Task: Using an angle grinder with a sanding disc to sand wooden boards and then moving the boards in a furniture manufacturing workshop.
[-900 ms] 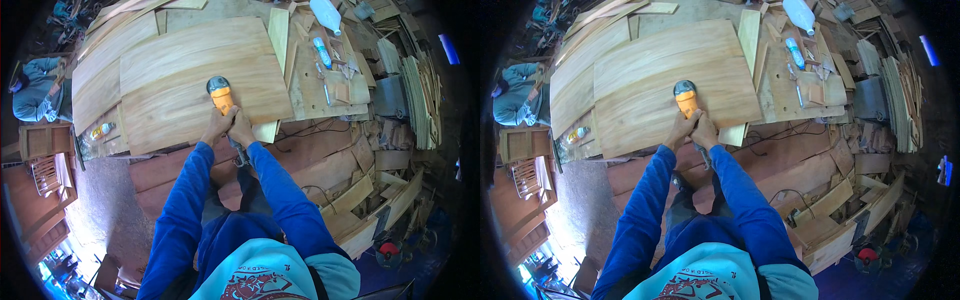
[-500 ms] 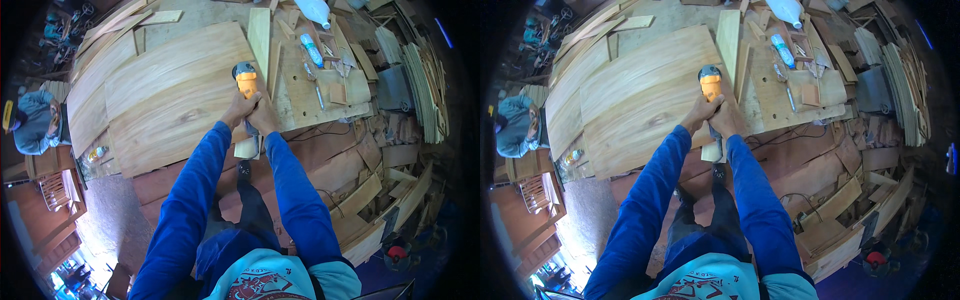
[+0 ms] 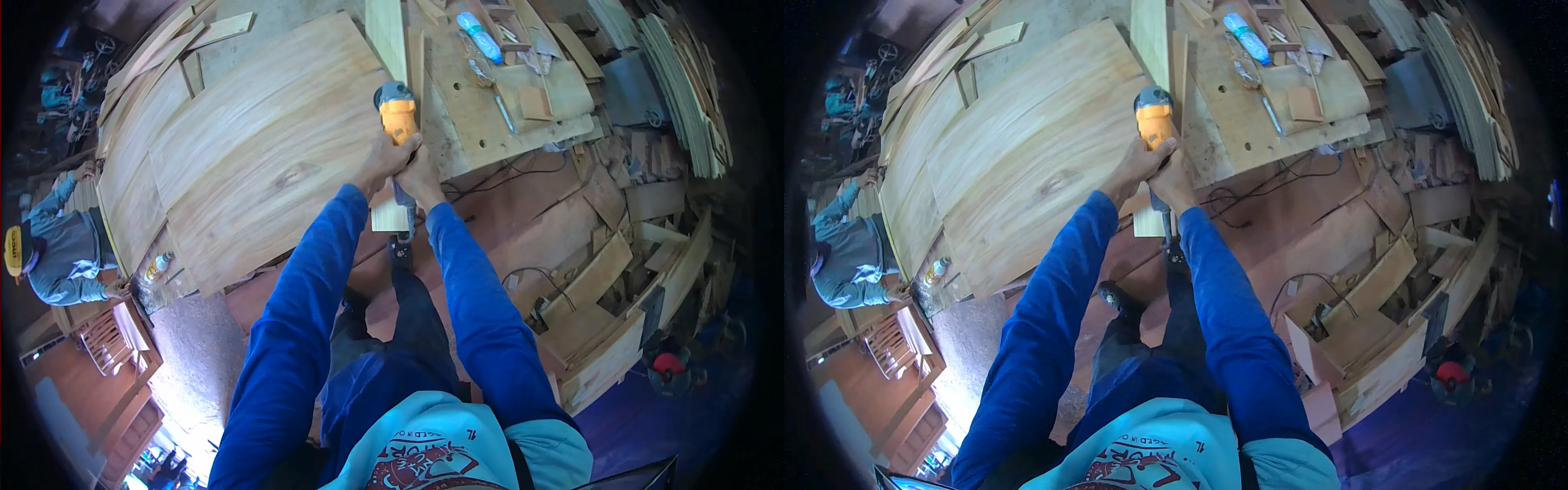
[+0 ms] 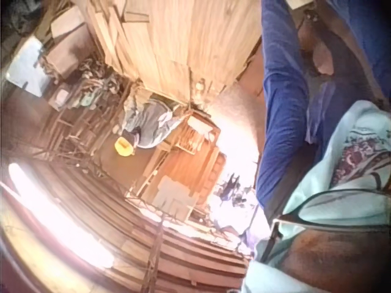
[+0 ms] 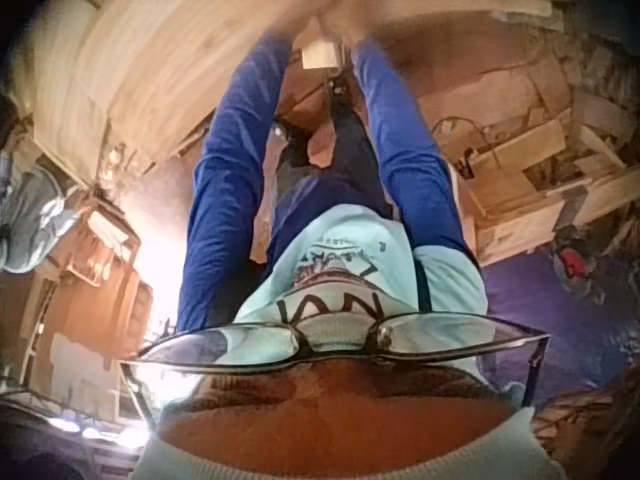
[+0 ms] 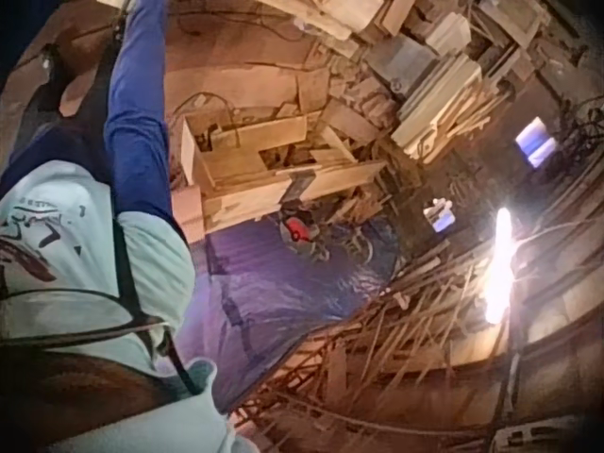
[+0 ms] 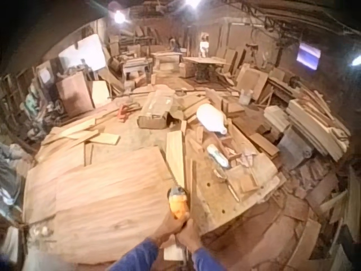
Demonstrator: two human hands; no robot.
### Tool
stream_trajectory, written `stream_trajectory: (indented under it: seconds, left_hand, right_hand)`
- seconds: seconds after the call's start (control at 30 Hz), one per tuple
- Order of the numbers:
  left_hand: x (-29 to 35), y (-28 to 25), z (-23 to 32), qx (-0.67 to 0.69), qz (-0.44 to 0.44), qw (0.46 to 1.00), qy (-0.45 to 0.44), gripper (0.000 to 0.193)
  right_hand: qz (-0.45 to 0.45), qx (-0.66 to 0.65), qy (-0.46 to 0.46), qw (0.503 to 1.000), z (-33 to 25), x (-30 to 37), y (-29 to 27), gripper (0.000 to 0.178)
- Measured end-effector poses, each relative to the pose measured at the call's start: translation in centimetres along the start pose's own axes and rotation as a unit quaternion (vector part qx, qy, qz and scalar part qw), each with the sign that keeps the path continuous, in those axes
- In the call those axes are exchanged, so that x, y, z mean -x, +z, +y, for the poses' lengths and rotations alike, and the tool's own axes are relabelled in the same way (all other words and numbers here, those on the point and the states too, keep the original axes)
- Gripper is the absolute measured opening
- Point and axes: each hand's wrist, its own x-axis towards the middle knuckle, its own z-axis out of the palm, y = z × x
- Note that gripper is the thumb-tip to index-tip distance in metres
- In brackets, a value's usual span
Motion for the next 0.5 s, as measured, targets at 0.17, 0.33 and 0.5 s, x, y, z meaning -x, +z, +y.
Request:
stream_trajectory:
  seconds: [0.17,0.33,0.5]
  left_hand:
    - [5.0,1.7,-0.1,-0.051,0.007,0.998,-0.028,0.054]
    - [8.9,2.5,0.1,-0.115,-0.091,0.989,0.013,0.06]
    - [11.0,2.9,-3.1,-0.106,-0.041,0.993,0.039,0.081]
  right_hand:
    - [0.062,0.048,-0.017,0.997,3.7,4.6,0.2,0.054]
    - [0.098,-0.001,0.017,0.995,5.5,9.2,0.1,0.054]
    - [0.088,-0.039,0.032,0.995,4.5,12.5,0.6,0.054]
